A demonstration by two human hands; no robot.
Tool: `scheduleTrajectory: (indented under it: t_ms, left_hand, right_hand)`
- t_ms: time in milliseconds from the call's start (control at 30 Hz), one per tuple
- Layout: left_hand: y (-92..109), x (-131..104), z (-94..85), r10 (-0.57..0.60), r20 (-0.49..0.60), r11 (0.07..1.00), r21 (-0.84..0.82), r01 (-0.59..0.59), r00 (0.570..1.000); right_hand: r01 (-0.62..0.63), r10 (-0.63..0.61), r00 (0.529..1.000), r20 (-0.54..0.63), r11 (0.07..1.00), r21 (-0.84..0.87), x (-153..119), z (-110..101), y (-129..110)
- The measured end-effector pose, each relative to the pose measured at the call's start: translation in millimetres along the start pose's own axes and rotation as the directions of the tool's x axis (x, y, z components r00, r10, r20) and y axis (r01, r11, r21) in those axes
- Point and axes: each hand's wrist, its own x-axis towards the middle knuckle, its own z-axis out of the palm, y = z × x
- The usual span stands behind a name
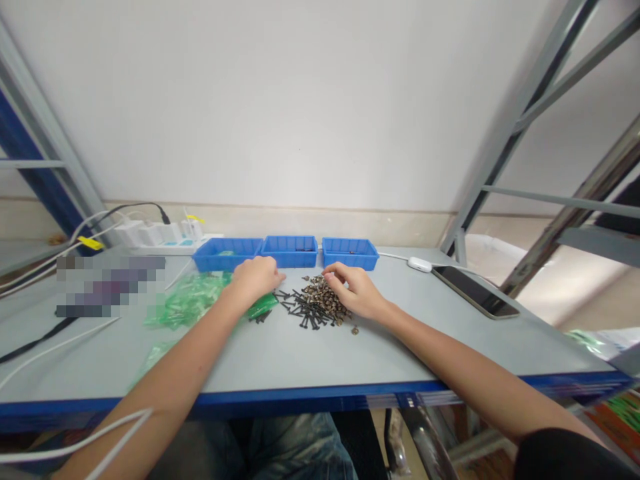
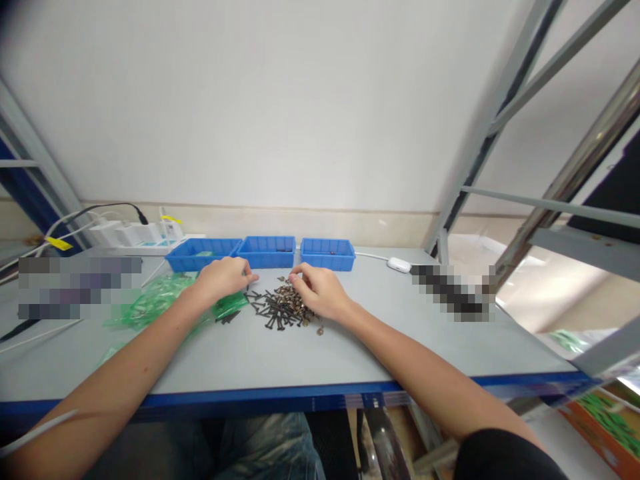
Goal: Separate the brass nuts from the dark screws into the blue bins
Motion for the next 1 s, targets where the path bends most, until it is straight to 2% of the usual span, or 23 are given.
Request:
scheduleTrajectory:
  t_ms: [100,200,300,433,567,667,800,1000]
  left_hand:
    - [-2,0,2.8,-0.041,-0.003,0.998,0.05,0.041,0.999]
    - [-5,4,6.1,-0.025,0.062,0.998,0.051,0.022,0.998]
    - [-5,5,10.5,0.055,0.101,0.998,0.001,-0.055,0.993]
    - [2,3,14.9,0.17,0.056,0.984,-0.066,-0.166,0.984]
    - [10,-2,10.3,0.258,0.002,0.96,-0.113,-0.256,0.966]
    - [18,-7,2.9,0.342,-0.064,0.918,-0.191,-0.348,0.938]
    - [30,-15,-1.9,0.464,-0.169,0.828,-0.267,-0.493,0.87]
    - [40,-17,3.5,0.552,-0.202,0.749,-0.306,-0.587,0.809]
  right_hand:
    - [0.006,-0.006,1.0,0.001,1.0,0.004,0,0,0]
    - [0.008,-0.008,1.0,0.007,1.0,0.003,0,0,0]
    - [0.007,-0.007,1.0,0.02,1.0,-0.001,1,1,0]
    - [-0.002,0.002,1.0,0.029,1.0,0.003,1,2,0]
    - [0.001,-0.001,0.999,0.035,1.0,0.007,1,2,0]
    - [0.006,-0.006,0.999,0.043,1.0,0.004,1,3,1]
    - [0.033,-0.033,0.997,0.069,0.999,-0.001,1,6,5]
    - [0.076,-0.075,0.995,0.064,0.997,-0.01,1,9,12]
